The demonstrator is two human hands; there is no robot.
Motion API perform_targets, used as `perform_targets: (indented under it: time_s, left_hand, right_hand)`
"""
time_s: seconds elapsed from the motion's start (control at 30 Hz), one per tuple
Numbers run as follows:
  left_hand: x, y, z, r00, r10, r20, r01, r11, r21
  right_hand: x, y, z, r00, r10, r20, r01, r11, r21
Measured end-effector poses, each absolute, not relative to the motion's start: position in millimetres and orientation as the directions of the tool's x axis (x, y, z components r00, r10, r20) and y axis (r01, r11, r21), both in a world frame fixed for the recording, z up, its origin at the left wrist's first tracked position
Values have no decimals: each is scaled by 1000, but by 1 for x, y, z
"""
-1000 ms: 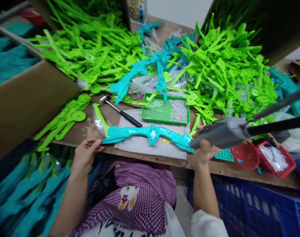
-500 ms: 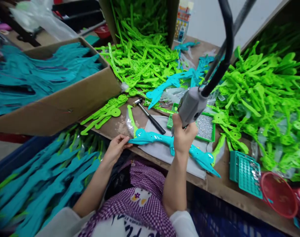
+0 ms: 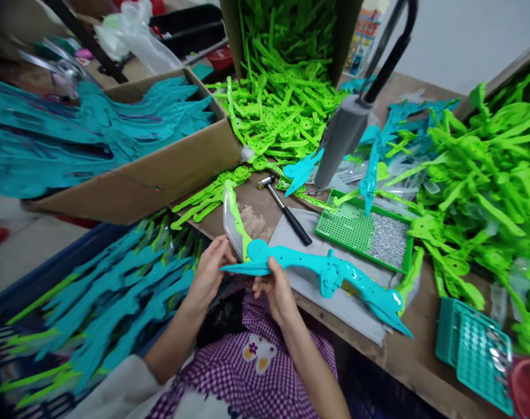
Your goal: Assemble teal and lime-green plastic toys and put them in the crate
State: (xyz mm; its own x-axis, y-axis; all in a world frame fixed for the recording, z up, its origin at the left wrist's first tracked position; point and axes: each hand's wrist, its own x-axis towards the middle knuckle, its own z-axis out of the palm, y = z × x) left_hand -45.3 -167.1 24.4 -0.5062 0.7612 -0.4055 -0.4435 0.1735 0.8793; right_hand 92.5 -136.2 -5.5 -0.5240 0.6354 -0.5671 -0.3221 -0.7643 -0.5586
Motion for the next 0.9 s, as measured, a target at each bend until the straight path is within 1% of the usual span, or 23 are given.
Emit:
perform_targets:
  time_s: [0.07, 0.13, 0.2, 0.23, 0.4, 0.5, 0.57, 0.63, 0.7, 0.77, 0.9]
  left_hand:
    - [-43, -164, 26, -457, 770, -445, -543, 154, 825]
    - [-41, -160, 26, -350, 801, -486, -662, 157, 733]
    - [-41, -155, 25, -268, 815, -513, -738, 169, 653]
    - [-42, -152, 24, -255, 813, -524, -753, 172, 635]
    - [-48, -144, 20, -278, 798, -535, -728, 188, 659]
    - [-49, -147, 22, -232, 803, -549, -769, 194, 609]
    - [-47, -152, 24, -207, 824, -527, -803, 165, 573]
    - [-45, -159, 25, -215, 841, -497, -825, 116, 553]
    - [-41, -163, 26, -271, 824, -497, -829, 62, 556]
    - [-36, -164, 25, -352, 763, -542, -816, 33, 577]
    - [-26, -158, 23, -457, 619, -639, -777, 71, 625]
  right_hand:
    - [94, -134, -4, -522, 610, -596, -333, -789, -516]
    - [100, -134, -4, -532, 594, -604, -337, -803, -492]
    - [104, -136, -8, -538, 595, -596, -337, -801, -495]
    - [104, -137, -11, -538, 602, -590, -336, -795, -505]
    - [101, -135, -19, -574, 600, -557, -293, -786, -545]
    - [101, -132, -17, -584, 574, -575, -265, -804, -533]
    - [102, -131, -15, -579, 552, -600, -244, -820, -519]
    - [101, -132, -13, -572, 532, -625, -224, -834, -504]
    - [100, -135, -12, -545, 529, -651, -234, -841, -487]
    - [97, -139, -12, -489, 541, -684, -264, -839, -476]
    - [94, -143, -8, -328, 606, -725, -337, -792, -510]
